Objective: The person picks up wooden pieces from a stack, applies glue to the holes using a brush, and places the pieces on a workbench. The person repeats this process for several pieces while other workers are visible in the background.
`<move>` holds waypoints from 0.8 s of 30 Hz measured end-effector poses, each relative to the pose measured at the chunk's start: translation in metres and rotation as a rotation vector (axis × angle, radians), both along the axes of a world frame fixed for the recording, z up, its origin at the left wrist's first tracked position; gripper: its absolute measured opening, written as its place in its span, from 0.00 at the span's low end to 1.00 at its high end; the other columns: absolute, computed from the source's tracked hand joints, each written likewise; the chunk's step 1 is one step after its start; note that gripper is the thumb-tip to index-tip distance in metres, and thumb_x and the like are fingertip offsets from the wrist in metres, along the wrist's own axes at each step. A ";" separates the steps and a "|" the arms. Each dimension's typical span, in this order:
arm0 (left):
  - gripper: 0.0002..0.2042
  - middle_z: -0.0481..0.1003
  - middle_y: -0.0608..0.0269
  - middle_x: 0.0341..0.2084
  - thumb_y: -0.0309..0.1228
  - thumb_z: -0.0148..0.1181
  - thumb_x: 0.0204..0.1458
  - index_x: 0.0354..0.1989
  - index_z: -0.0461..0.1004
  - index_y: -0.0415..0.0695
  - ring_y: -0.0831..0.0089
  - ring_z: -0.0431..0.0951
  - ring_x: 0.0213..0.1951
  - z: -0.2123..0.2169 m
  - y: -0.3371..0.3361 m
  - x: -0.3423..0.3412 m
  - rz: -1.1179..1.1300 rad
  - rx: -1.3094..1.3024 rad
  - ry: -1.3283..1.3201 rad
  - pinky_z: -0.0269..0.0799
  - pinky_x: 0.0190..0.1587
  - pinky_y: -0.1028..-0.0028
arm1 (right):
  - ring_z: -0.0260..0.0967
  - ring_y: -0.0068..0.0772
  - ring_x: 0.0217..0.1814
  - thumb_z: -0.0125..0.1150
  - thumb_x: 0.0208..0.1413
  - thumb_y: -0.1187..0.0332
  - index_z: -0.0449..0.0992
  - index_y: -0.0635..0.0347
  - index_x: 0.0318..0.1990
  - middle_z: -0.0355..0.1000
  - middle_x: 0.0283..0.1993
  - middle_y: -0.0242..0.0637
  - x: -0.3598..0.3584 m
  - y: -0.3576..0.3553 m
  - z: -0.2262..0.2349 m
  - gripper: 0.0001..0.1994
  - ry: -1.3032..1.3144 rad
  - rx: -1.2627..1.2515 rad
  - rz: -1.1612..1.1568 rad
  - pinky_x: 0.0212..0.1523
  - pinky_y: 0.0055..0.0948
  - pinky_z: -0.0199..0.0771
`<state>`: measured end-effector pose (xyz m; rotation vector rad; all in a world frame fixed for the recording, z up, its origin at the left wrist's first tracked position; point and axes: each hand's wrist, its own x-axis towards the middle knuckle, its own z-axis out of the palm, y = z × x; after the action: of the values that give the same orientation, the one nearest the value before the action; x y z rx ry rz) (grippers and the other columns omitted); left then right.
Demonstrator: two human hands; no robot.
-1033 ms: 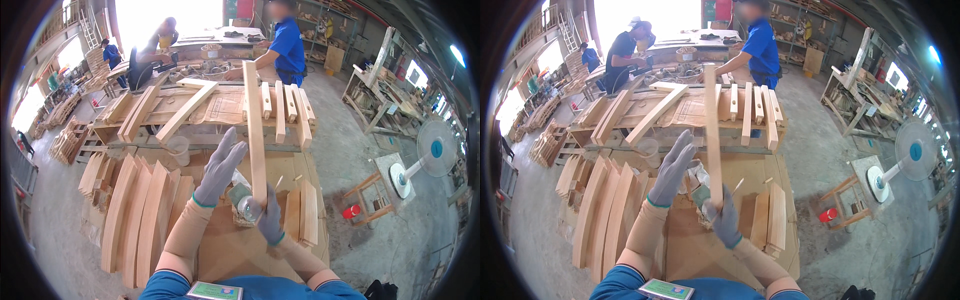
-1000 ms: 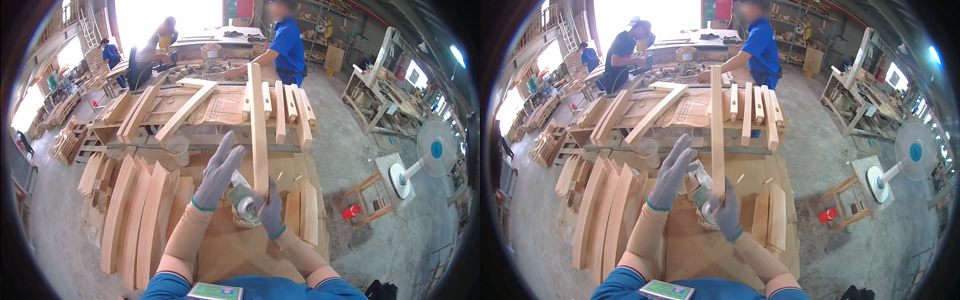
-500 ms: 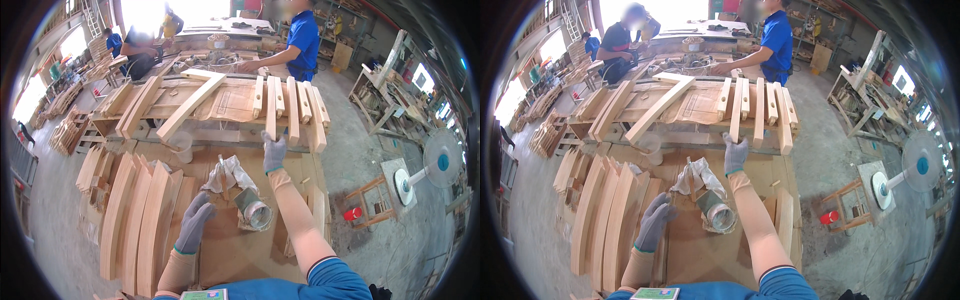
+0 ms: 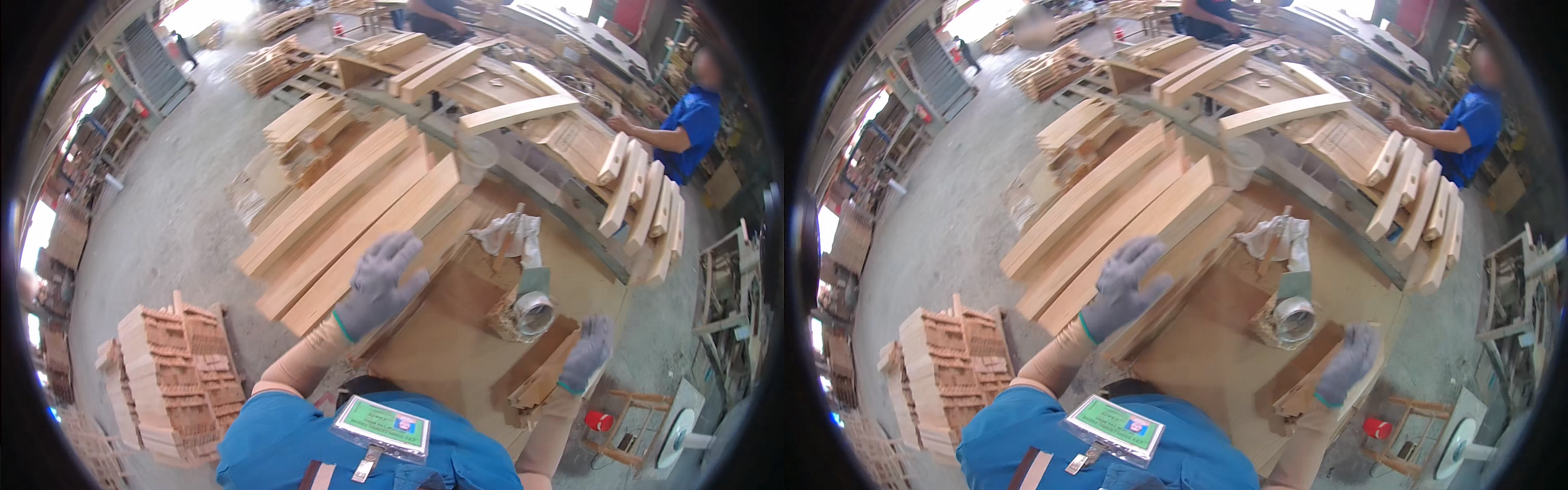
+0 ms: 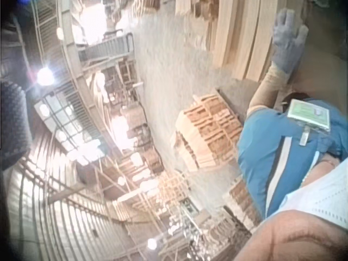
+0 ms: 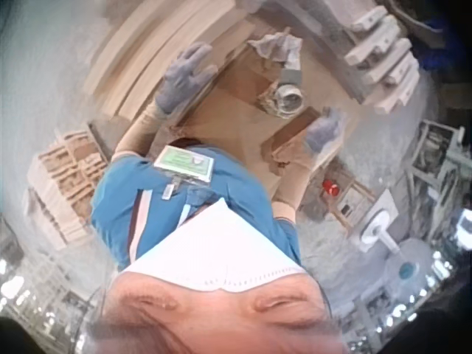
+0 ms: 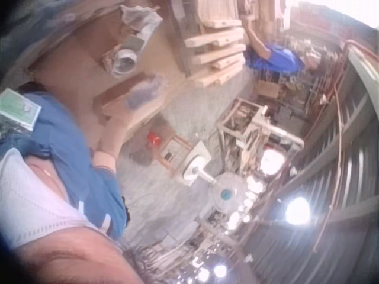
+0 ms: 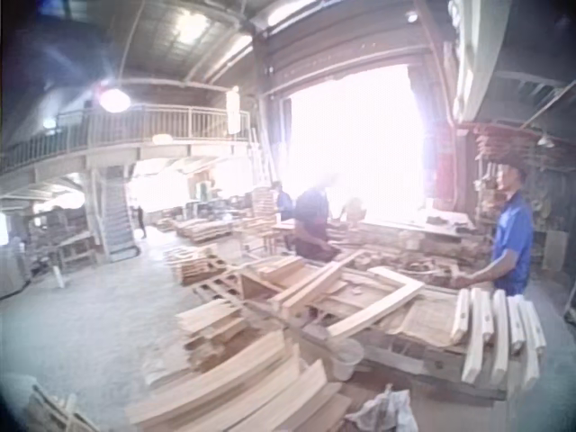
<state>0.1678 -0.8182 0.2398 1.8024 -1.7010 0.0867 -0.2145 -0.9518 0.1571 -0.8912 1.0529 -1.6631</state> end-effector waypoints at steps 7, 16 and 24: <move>0.25 0.70 0.48 0.51 0.43 0.61 0.50 0.51 0.69 0.39 0.51 0.69 0.54 0.023 -0.040 0.137 0.399 0.124 -0.418 0.64 0.56 0.58 | 0.65 0.38 0.57 0.45 0.67 0.68 0.53 0.72 0.66 0.62 0.61 0.51 -0.037 0.090 0.008 0.24 0.051 0.188 -0.136 0.59 0.36 0.67; 0.34 0.75 0.47 0.39 0.60 0.51 0.54 0.51 0.68 0.38 0.55 0.77 0.43 0.066 -0.076 0.137 0.135 0.536 0.164 0.73 0.46 0.60 | 0.66 0.37 0.58 0.42 0.69 0.65 0.56 0.69 0.65 0.64 0.59 0.51 -0.025 0.129 0.030 0.22 0.164 0.047 -0.028 0.60 0.36 0.67; 0.34 0.74 0.56 0.32 0.60 0.42 0.59 0.52 0.68 0.36 0.70 0.74 0.29 0.070 -0.044 0.015 -0.548 0.523 1.585 0.73 0.31 0.71 | 0.69 0.30 0.47 0.40 0.69 0.56 0.60 0.69 0.63 0.71 0.46 0.43 -0.037 0.155 0.036 0.25 0.068 0.082 0.000 0.49 0.30 0.71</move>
<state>0.1832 -0.8619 0.3101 0.9170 -0.8705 -1.6452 -0.2519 -0.7963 0.1935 -0.8996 1.1592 -1.5878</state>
